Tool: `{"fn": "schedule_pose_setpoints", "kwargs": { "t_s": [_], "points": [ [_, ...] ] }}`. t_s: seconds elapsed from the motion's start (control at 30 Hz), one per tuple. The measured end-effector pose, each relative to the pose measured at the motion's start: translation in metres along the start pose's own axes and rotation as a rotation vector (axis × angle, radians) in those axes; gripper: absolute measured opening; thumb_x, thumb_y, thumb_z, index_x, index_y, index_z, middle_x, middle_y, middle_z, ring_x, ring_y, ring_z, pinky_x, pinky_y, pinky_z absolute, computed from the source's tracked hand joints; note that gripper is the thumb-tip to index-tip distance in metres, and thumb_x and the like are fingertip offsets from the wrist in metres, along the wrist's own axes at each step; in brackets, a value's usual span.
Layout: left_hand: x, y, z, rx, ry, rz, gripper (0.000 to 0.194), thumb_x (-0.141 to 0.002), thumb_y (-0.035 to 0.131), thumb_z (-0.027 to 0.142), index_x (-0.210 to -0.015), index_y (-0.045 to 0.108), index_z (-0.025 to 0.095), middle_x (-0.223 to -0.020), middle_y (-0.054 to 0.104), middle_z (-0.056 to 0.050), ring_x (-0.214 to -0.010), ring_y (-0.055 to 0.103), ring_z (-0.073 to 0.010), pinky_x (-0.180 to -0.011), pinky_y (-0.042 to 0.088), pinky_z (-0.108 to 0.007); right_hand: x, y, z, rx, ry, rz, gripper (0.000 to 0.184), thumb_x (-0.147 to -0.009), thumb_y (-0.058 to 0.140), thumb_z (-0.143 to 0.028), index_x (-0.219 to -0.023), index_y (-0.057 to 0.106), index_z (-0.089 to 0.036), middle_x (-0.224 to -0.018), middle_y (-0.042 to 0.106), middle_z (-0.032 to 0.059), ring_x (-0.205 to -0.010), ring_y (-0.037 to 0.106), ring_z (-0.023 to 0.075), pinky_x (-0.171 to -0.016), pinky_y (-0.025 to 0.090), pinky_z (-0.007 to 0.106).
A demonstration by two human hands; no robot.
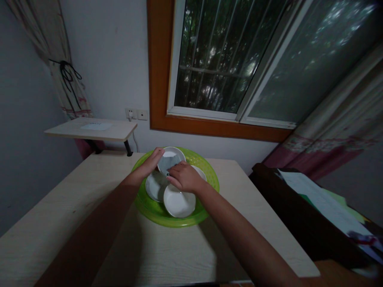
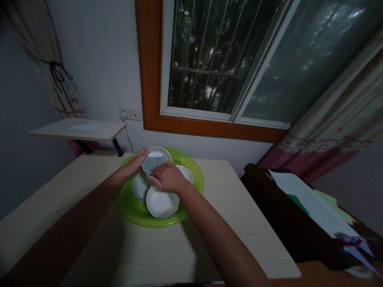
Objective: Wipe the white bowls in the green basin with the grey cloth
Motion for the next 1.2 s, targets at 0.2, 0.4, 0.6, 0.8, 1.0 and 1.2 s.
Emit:
{"fn": "schedule_pose_setpoints", "kwargs": {
  "t_s": [0.2,0.4,0.6,0.8,1.0,1.2],
  "points": [
    [-0.002,0.003,-0.004,-0.034,0.029,-0.013,0.041,-0.096,0.049,0.064,-0.105,0.059,0.025,-0.107,0.066,-0.007,-0.108,0.061,-0.025,-0.097,0.051,-0.036,0.0,0.007,0.0,-0.07,-0.029,0.03,0.064,-0.11,0.045,-0.059,-0.153,0.056,-0.013,-0.156,0.061,0.0181,-0.142,0.059,0.0291,-0.122,0.039,0.049],
    [-0.002,0.008,-0.006,-0.002,0.024,-0.067,0.043,-0.095,0.051,0.066,-0.108,0.06,0.026,-0.113,0.068,-0.006,-0.113,0.063,-0.0248,-0.102,0.05,-0.034,-0.001,0.006,0.004,0.051,0.082,0.049,0.062,-0.108,0.049,-0.061,-0.152,0.061,-0.018,-0.164,0.053,0.0156,-0.152,0.049,0.0348,-0.13,0.028,0.058],
    [0.002,0.007,0.009,-0.045,0.04,-0.041,0.041,-0.093,0.052,0.065,-0.102,0.059,0.025,-0.106,0.069,-0.006,-0.106,0.064,-0.026,-0.096,0.053,-0.037,-0.001,0.0,0.011,0.115,0.212,0.079,0.063,-0.109,0.044,-0.063,-0.148,0.065,-0.018,-0.153,0.063,0.0178,-0.141,0.06,0.0318,-0.122,0.038,0.049],
    [0.003,0.003,0.012,-0.111,-0.009,-0.001,0.043,-0.095,0.048,0.064,-0.11,0.06,0.025,-0.112,0.07,-0.006,-0.112,0.064,-0.0249,-0.097,0.052,-0.034,-0.003,-0.005,0.01,0.125,0.28,-0.04,0.068,-0.11,0.036,-0.065,-0.105,0.082,-0.015,-0.104,0.081,0.0166,-0.102,0.073,0.0289,-0.098,0.046,0.043],
    [0.0,-0.001,0.0,-0.073,-0.036,0.057,0.04,-0.094,0.051,0.062,-0.111,0.061,0.026,-0.108,0.07,-0.005,-0.107,0.066,-0.0262,-0.088,0.054,-0.034,-0.002,-0.002,0.002,0.05,0.063,-0.051,0.058,-0.113,0.04,-0.056,-0.102,0.081,-0.016,-0.099,0.079,0.0117,-0.095,0.071,0.0248,-0.092,0.045,0.039],
    [0.002,0.002,0.001,-0.04,-0.004,0.014,0.039,-0.097,0.05,0.061,-0.108,0.059,0.025,-0.105,0.069,-0.006,-0.106,0.065,-0.0245,-0.091,0.054,-0.033,0.001,0.009,-0.001,-0.004,-0.046,0.016,0.06,-0.108,0.046,-0.064,-0.127,0.073,-0.013,-0.127,0.076,0.0161,-0.119,0.069,0.0289,-0.112,0.046,0.044]
  ]
}}
Point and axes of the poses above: each hand's wrist, its own x-axis away from the middle knuckle, its own y-axis out of the palm, z = x × y, the point moved 5 cm from there along -x, towards the middle knuckle
